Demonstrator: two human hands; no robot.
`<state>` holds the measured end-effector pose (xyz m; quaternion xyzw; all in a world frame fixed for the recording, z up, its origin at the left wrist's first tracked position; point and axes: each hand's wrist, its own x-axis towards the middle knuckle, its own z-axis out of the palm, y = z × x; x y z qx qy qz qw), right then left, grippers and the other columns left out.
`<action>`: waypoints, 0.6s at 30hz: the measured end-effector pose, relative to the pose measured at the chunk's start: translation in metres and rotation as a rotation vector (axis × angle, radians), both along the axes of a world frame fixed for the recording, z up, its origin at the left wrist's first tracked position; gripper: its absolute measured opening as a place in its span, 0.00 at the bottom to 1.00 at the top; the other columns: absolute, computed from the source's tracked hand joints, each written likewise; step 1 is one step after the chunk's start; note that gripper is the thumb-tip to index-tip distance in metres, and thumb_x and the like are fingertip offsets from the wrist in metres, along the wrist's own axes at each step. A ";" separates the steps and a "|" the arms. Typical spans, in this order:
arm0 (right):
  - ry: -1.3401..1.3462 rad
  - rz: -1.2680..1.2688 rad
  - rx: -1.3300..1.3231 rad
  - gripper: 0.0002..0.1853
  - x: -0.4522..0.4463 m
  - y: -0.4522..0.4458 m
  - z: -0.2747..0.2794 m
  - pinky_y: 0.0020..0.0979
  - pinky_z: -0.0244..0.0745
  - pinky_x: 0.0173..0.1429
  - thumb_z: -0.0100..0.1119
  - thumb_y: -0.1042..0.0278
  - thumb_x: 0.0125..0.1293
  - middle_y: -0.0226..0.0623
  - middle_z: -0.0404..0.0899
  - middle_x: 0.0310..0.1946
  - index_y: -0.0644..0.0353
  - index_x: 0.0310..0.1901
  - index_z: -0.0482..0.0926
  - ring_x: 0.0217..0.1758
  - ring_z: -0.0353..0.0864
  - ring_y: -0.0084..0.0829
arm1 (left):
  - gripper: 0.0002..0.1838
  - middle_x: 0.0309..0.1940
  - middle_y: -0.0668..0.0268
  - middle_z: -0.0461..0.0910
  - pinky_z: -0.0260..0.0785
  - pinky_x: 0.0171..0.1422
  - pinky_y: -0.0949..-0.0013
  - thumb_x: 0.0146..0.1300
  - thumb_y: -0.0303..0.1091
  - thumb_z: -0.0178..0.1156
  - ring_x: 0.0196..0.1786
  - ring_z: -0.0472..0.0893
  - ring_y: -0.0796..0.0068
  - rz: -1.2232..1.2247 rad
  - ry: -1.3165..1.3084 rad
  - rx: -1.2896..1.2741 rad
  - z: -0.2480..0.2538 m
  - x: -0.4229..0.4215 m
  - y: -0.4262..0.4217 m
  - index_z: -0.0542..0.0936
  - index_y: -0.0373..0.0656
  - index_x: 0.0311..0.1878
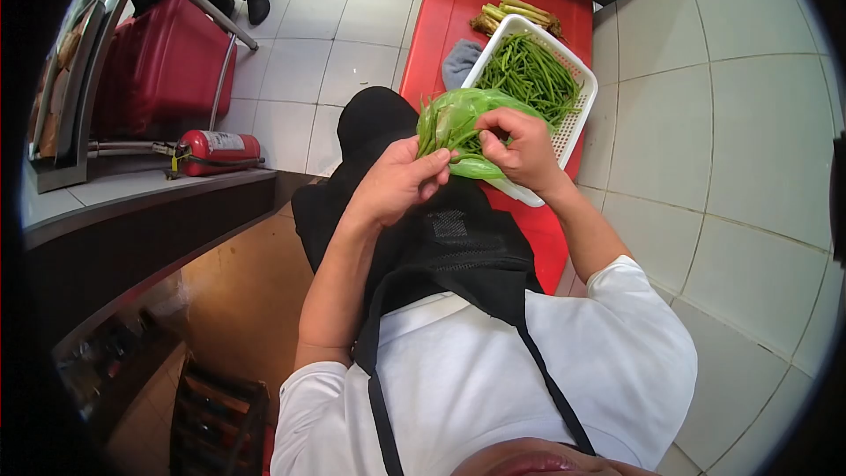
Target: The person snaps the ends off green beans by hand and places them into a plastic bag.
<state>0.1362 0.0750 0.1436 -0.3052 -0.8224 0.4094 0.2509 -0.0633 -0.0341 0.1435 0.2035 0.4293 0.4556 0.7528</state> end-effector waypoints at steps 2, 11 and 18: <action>0.104 -0.103 -0.471 0.04 0.002 -0.005 -0.008 0.26 0.73 0.39 0.58 0.78 0.64 0.30 0.79 0.29 0.65 0.40 0.79 0.32 0.77 0.24 | 0.09 0.26 0.74 0.76 0.57 0.23 0.84 0.72 0.37 0.58 0.21 0.69 0.88 -0.022 0.025 -0.009 -0.001 0.000 0.000 0.79 0.42 0.46; -0.092 -0.193 0.075 0.07 0.027 0.011 -0.016 0.30 0.75 0.36 0.62 0.76 0.63 0.36 0.80 0.30 0.63 0.42 0.80 0.33 0.80 0.30 | 0.08 0.27 0.74 0.77 0.58 0.23 0.84 0.72 0.36 0.58 0.22 0.69 0.88 0.048 0.098 -0.035 -0.013 -0.003 0.001 0.79 0.42 0.47; -0.174 -0.158 0.112 0.12 0.020 -0.001 -0.019 0.32 0.77 0.43 0.66 0.78 0.58 0.40 0.78 0.38 0.61 0.44 0.82 0.39 0.80 0.36 | 0.09 0.28 0.73 0.78 0.59 0.24 0.84 0.72 0.35 0.58 0.22 0.69 0.88 -0.007 0.150 -0.020 -0.014 -0.002 0.000 0.79 0.42 0.48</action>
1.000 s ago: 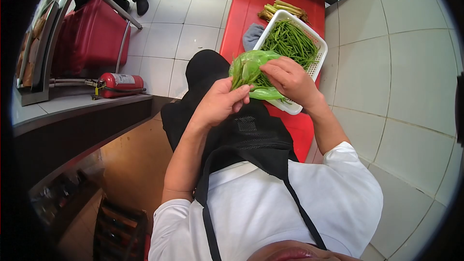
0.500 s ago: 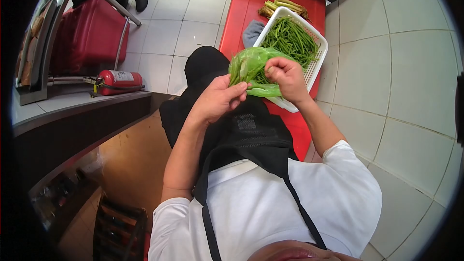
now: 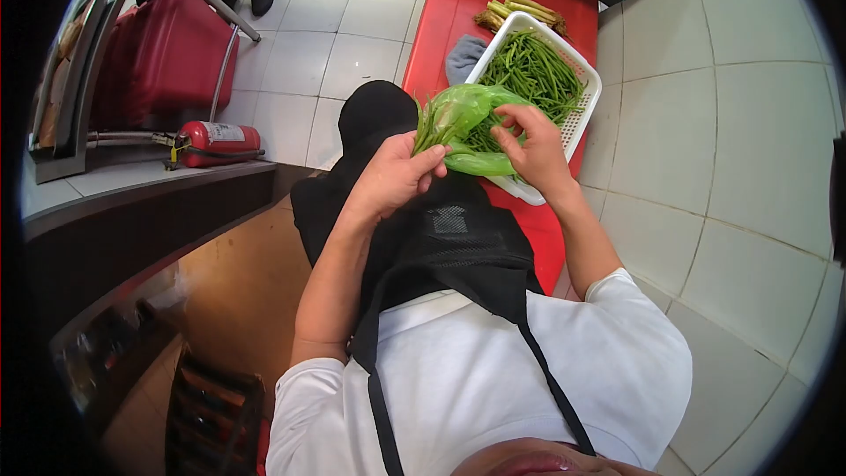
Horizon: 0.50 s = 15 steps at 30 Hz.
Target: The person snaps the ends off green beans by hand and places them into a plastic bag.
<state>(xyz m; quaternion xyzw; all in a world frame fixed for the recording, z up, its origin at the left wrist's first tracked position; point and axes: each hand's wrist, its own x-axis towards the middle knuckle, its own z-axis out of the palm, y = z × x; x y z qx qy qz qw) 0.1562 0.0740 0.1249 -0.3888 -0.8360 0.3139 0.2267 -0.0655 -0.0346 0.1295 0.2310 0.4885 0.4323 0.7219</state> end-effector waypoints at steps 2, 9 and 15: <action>0.150 0.034 0.022 0.12 -0.012 -0.004 0.024 0.34 0.76 0.44 0.67 0.79 0.57 0.39 0.78 0.39 0.61 0.44 0.82 0.40 0.79 0.37 | 0.09 0.28 0.73 0.78 0.59 0.24 0.84 0.72 0.36 0.58 0.22 0.69 0.89 -0.026 0.048 0.021 0.000 0.002 0.000 0.80 0.42 0.48; 0.027 0.465 0.350 0.09 -0.042 0.001 0.042 0.40 0.74 0.45 0.66 0.76 0.53 0.36 0.77 0.35 0.58 0.37 0.81 0.40 0.79 0.40 | 0.08 0.27 0.71 0.80 0.64 0.27 0.78 0.72 0.34 0.57 0.24 0.70 0.87 -0.077 0.191 0.077 0.009 0.007 0.000 0.80 0.40 0.40; 0.036 0.492 0.361 0.09 -0.045 0.001 0.044 0.40 0.74 0.44 0.67 0.74 0.51 0.36 0.76 0.34 0.59 0.35 0.79 0.39 0.78 0.40 | 0.08 0.29 0.73 0.80 0.60 0.26 0.83 0.73 0.37 0.57 0.24 0.69 0.90 -0.081 0.168 0.072 0.008 0.002 -0.004 0.80 0.42 0.44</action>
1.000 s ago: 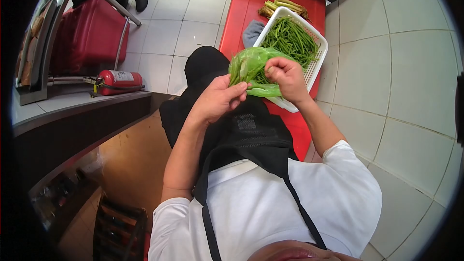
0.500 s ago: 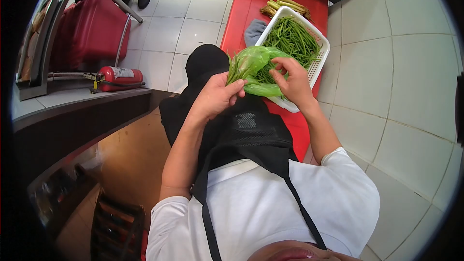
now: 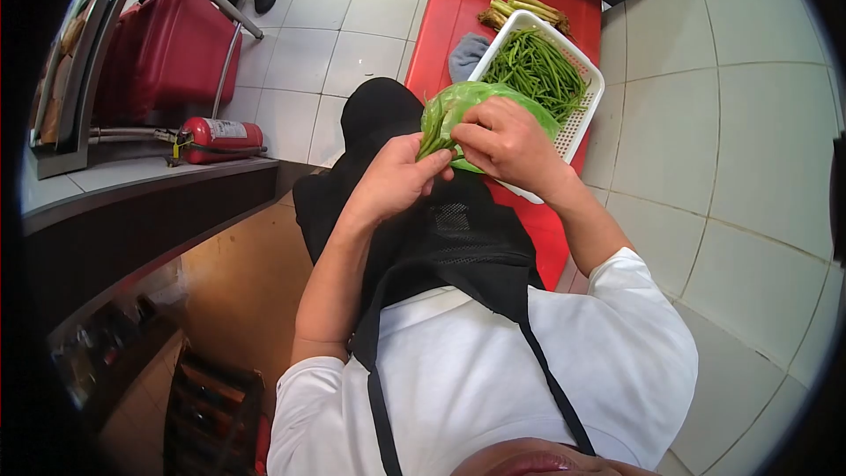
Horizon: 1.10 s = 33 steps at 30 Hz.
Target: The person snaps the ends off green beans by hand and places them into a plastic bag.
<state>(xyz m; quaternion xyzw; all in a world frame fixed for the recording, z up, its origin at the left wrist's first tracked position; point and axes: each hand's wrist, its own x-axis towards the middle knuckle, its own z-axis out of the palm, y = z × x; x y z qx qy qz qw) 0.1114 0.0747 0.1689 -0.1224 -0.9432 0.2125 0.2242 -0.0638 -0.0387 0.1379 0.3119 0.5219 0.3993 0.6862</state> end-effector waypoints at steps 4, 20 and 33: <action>0.054 -0.093 -0.196 0.08 0.001 -0.002 -0.008 0.35 0.74 0.43 0.67 0.76 0.54 0.37 0.78 0.34 0.61 0.36 0.80 0.37 0.79 0.38 | 0.09 0.29 0.73 0.80 0.60 0.26 0.82 0.73 0.37 0.57 0.24 0.68 0.90 -0.047 0.000 0.028 0.001 0.000 0.000 0.80 0.41 0.46; -0.027 -0.105 -0.365 0.06 0.019 0.011 0.007 0.34 0.78 0.38 0.66 0.73 0.61 0.40 0.85 0.33 0.60 0.41 0.84 0.35 0.85 0.40 | 0.11 0.28 0.72 0.79 0.58 0.25 0.83 0.72 0.35 0.58 0.22 0.67 0.89 -0.055 -0.165 -0.014 0.012 -0.011 -0.004 0.82 0.38 0.48; 0.036 -0.094 -0.208 0.06 0.016 0.004 -0.004 0.31 0.76 0.38 0.63 0.78 0.61 0.37 0.80 0.30 0.61 0.39 0.80 0.30 0.80 0.33 | 0.10 0.25 0.70 0.78 0.59 0.25 0.83 0.71 0.35 0.59 0.21 0.67 0.87 -0.069 -0.338 -0.058 0.007 -0.012 -0.005 0.82 0.38 0.45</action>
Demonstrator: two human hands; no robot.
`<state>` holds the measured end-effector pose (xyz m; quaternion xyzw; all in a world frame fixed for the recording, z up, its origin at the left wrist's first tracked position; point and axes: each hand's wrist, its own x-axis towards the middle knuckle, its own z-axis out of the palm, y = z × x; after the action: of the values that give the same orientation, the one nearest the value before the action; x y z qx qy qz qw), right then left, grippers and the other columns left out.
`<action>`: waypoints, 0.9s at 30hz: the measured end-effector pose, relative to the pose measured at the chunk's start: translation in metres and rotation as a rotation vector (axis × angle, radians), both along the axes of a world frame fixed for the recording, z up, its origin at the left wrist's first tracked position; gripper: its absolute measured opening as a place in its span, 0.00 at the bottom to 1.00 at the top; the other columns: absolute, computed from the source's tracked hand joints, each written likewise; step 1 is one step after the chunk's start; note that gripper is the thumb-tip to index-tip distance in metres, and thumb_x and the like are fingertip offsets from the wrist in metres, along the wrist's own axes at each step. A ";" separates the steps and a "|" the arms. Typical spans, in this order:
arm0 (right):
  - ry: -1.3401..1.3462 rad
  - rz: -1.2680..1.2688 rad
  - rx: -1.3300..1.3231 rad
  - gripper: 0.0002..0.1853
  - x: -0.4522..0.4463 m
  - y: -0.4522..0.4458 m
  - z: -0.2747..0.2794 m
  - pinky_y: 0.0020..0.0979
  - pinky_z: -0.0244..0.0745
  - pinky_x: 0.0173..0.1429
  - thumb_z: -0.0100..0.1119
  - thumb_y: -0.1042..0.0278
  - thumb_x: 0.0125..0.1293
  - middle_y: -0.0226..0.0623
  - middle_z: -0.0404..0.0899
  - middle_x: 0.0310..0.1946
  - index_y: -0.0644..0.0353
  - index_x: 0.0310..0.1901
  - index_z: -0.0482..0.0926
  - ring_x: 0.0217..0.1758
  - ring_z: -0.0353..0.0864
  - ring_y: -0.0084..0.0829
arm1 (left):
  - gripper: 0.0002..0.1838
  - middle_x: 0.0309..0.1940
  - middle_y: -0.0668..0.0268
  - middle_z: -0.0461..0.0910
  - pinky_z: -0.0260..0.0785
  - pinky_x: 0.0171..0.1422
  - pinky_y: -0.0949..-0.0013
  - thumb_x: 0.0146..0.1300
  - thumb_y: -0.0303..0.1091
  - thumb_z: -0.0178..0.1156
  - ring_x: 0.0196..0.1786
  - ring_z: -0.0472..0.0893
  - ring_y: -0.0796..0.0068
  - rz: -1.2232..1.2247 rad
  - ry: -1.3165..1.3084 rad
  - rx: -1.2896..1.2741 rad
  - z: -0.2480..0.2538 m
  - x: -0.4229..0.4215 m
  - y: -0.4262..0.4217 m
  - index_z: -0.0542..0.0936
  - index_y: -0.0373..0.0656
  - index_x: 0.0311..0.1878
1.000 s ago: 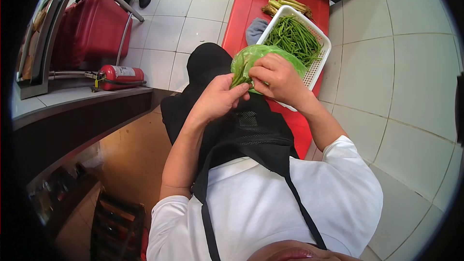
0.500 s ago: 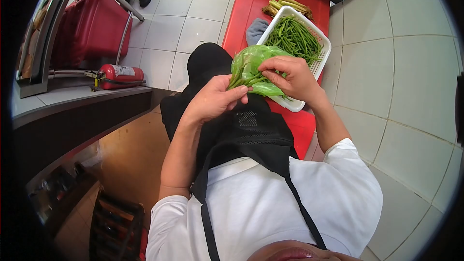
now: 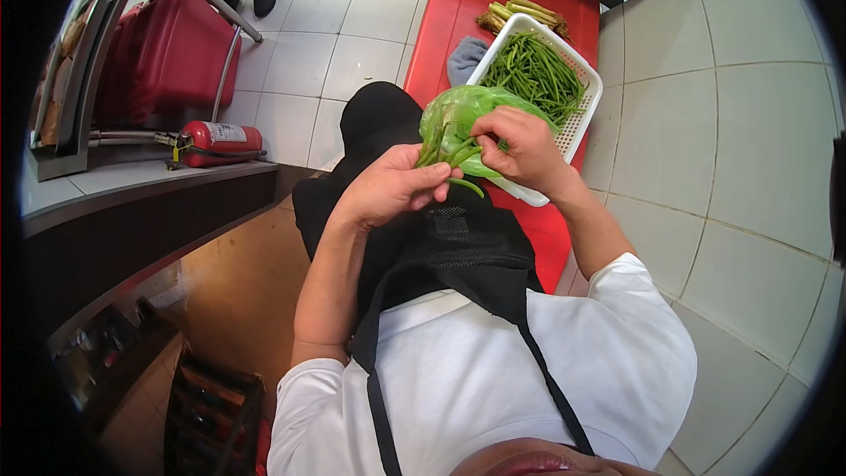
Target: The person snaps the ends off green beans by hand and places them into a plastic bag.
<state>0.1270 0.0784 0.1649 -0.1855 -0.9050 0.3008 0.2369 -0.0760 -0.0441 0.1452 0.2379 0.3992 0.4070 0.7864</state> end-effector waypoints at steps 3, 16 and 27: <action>0.101 -0.186 -0.702 0.05 0.001 -0.011 -0.012 0.28 0.74 0.38 0.62 0.77 0.64 0.35 0.80 0.31 0.62 0.40 0.80 0.32 0.79 0.27 | 0.10 0.24 0.70 0.78 0.59 0.24 0.83 0.71 0.36 0.59 0.21 0.67 0.87 -0.018 0.015 -0.006 0.004 0.000 0.000 0.82 0.37 0.44; -0.071 -0.180 -0.210 0.06 -0.001 0.012 -0.002 0.32 0.76 0.43 0.60 0.76 0.64 0.40 0.82 0.34 0.65 0.42 0.80 0.37 0.83 0.37 | 0.11 0.24 0.71 0.78 0.58 0.24 0.83 0.71 0.36 0.59 0.20 0.67 0.87 -0.059 0.040 0.010 0.007 -0.004 -0.002 0.81 0.37 0.45; -0.351 -0.260 -0.115 0.07 0.043 0.010 -0.053 0.43 0.76 0.46 0.61 0.74 0.61 0.47 0.82 0.34 0.62 0.41 0.82 0.39 0.82 0.49 | 0.11 0.24 0.73 0.76 0.58 0.25 0.84 0.72 0.37 0.58 0.21 0.66 0.89 -0.059 0.127 0.036 0.002 -0.001 -0.001 0.80 0.38 0.46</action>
<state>0.1698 0.0880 0.1120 -0.3634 -0.8822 0.2817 0.1015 -0.0766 -0.0448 0.1473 0.2890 0.4339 0.3746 0.7667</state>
